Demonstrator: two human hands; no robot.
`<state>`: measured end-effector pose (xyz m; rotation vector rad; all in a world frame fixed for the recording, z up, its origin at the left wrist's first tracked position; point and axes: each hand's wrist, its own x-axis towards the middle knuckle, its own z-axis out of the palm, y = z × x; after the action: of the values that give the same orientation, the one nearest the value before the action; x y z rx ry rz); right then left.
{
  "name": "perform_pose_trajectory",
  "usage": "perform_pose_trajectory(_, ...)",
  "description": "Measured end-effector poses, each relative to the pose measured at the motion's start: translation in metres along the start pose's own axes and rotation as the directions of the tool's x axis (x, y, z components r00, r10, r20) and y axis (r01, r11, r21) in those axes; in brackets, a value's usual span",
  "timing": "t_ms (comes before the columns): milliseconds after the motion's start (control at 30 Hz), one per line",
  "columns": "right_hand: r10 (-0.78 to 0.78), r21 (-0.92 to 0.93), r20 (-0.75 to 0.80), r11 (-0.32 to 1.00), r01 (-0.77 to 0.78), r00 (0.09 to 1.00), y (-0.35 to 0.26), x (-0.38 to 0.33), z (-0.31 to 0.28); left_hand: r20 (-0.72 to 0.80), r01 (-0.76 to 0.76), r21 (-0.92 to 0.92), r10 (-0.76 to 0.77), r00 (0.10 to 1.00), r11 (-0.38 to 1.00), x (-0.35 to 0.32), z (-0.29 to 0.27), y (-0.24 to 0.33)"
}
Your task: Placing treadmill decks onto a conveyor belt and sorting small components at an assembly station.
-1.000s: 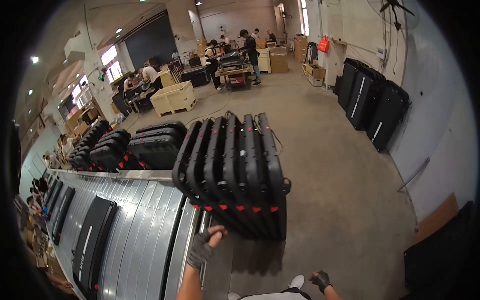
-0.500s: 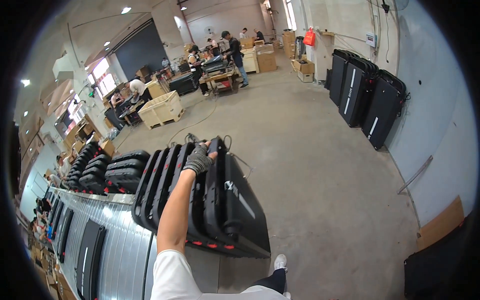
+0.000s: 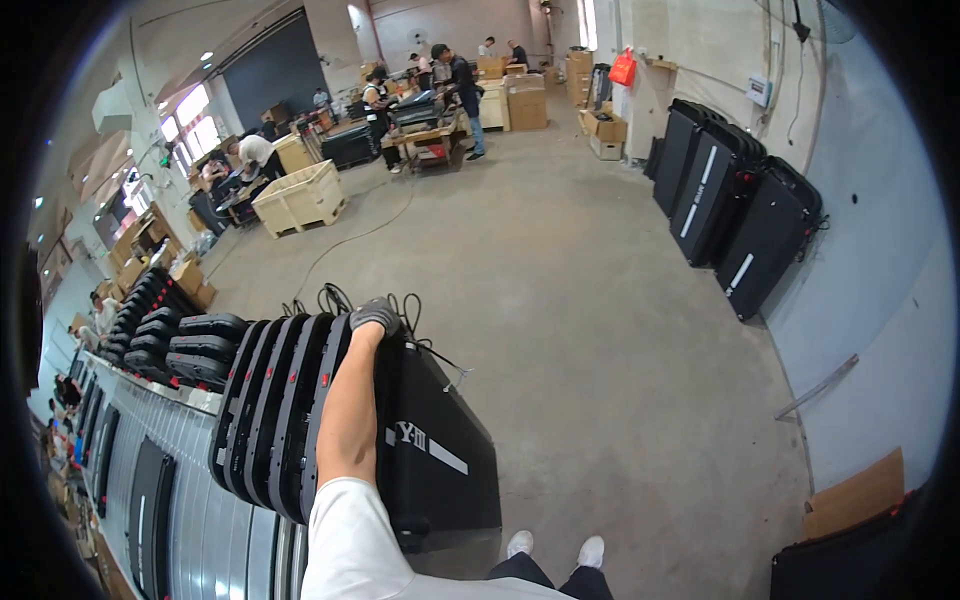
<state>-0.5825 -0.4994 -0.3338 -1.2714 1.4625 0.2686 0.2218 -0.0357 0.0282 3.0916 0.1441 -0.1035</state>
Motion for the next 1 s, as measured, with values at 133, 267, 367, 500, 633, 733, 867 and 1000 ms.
perform_pose_trajectory(133,-0.550,-0.341,0.186,0.741,0.578,0.814,-0.129,0.130,0.036,0.043,-0.184,0.063,0.182,0.982,0.981,-0.087,-0.030,0.051)
perform_pose_trajectory(267,-0.705,-0.136,0.515,0.495,0.858,0.488,-0.390,0.044,0.212,-0.254,-0.186,0.040,0.190,0.948,0.982,-0.217,-0.027,0.037)
perform_pose_trajectory(367,-0.752,0.149,0.659,0.178,0.973,0.037,-0.485,-0.050,0.300,-0.262,-0.183,-0.017,0.172,0.950,0.983,-0.310,-0.038,0.044)
perform_pose_trajectory(500,-0.574,0.374,0.743,-0.071,0.925,-0.344,-0.501,-0.167,0.384,-0.305,-0.059,-0.108,0.023,0.952,0.992,-0.412,-0.038,0.038)
perform_pose_trajectory(633,-0.250,0.447,0.888,0.274,0.852,-0.385,-0.440,-0.179,0.413,-0.237,0.101,-0.189,-0.145,0.961,0.977,-0.491,-0.038,0.028)
perform_pose_trajectory(733,-0.123,0.402,0.915,0.327,0.855,-0.384,-0.398,-0.191,0.368,-0.356,0.255,-0.106,-0.276,0.893,0.961,-0.560,-0.020,0.003)
perform_pose_trajectory(867,-0.177,0.565,0.823,0.158,0.810,-0.540,-0.265,-0.175,0.308,-0.321,0.347,-0.211,-0.400,0.858,0.914,-0.631,0.015,-0.040)
perform_pose_trajectory(1000,0.098,0.332,0.908,0.428,0.841,-0.408,-0.156,-0.185,0.306,-0.367,0.344,-0.167,-0.382,0.848,0.924,-0.707,0.045,-0.092)
